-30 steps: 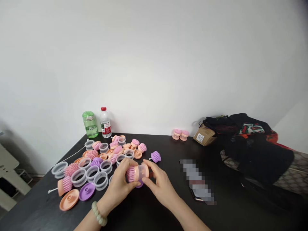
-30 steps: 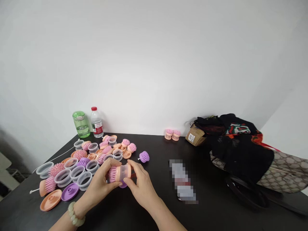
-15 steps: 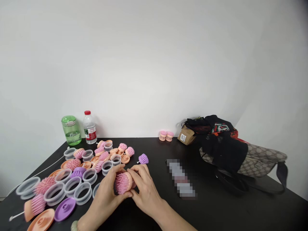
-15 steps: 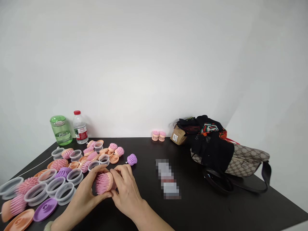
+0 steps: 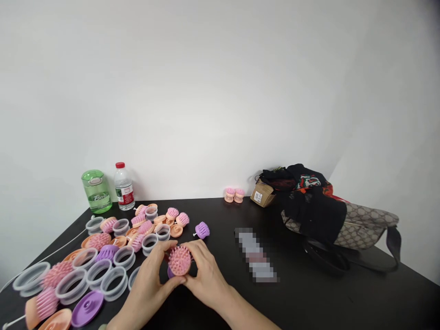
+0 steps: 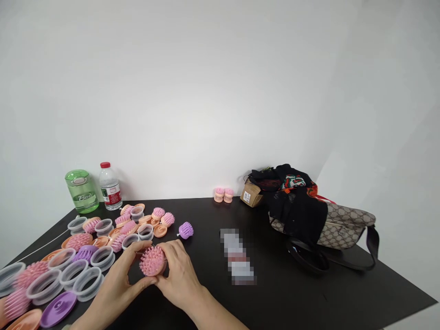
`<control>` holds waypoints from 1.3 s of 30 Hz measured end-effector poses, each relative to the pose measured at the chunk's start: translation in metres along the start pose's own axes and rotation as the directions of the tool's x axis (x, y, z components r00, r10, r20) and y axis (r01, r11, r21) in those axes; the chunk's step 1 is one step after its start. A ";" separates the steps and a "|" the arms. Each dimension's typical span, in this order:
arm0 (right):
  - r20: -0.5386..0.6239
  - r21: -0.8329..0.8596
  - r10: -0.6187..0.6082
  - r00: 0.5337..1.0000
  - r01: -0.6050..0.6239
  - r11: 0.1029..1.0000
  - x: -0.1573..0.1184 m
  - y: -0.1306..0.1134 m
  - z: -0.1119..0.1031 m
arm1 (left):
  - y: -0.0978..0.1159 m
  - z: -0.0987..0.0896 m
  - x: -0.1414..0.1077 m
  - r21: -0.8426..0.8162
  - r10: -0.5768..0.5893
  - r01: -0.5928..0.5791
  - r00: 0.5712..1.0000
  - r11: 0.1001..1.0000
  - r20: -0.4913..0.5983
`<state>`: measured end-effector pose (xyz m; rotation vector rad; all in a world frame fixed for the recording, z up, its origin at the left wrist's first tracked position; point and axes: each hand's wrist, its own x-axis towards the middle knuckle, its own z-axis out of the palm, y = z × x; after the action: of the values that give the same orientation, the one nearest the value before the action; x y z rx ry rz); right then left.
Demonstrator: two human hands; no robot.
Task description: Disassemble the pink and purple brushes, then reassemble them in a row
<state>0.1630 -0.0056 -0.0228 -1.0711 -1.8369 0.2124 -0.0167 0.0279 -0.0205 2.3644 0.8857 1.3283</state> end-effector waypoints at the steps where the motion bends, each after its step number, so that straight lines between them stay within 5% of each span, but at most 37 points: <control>1: 0.003 -0.004 -0.006 1.000 0.006 1.000 0.000 0.000 0.000 | -0.001 0.000 0.000 -0.002 -0.003 0.003 1.000 1.000 0.001; 6: 0.006 0.029 0.010 1.000 -0.010 1.000 0.000 -0.001 0.000 | -0.002 0.001 -0.002 -0.064 -0.067 0.067 0.998 0.996 0.001; 10: -0.058 0.118 0.075 0.995 -0.068 0.991 0.003 -0.006 -0.002 | 0.000 0.000 0.000 -0.268 -0.166 0.172 0.985 0.948 0.045; 19: -0.057 0.342 0.262 0.963 -0.228 0.912 0.005 -0.015 -0.009 | 0.004 0.001 0.006 -0.692 -0.278 0.432 0.902 0.579 0.330; 25: -0.004 0.511 0.280 0.960 -0.239 0.825 0.003 -0.009 -0.011 | 0.013 -0.002 0.007 -0.753 -0.353 0.515 0.850 0.409 0.390; 29: 0.021 0.601 0.304 0.952 -0.255 0.757 0.002 -0.003 -0.010 | 0.019 -0.005 0.010 -0.754 -0.385 0.507 0.851 0.418 0.359; 39: 0.082 0.658 0.335 0.939 -0.304 0.689 0.001 0.001 -0.008 | 0.020 -0.003 0.009 -0.627 -0.377 0.433 0.897 0.647 0.231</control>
<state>0.1705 -0.0064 -0.0185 -0.8489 -1.3314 0.9751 -0.0081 0.0181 -0.0021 1.5281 0.6958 1.1005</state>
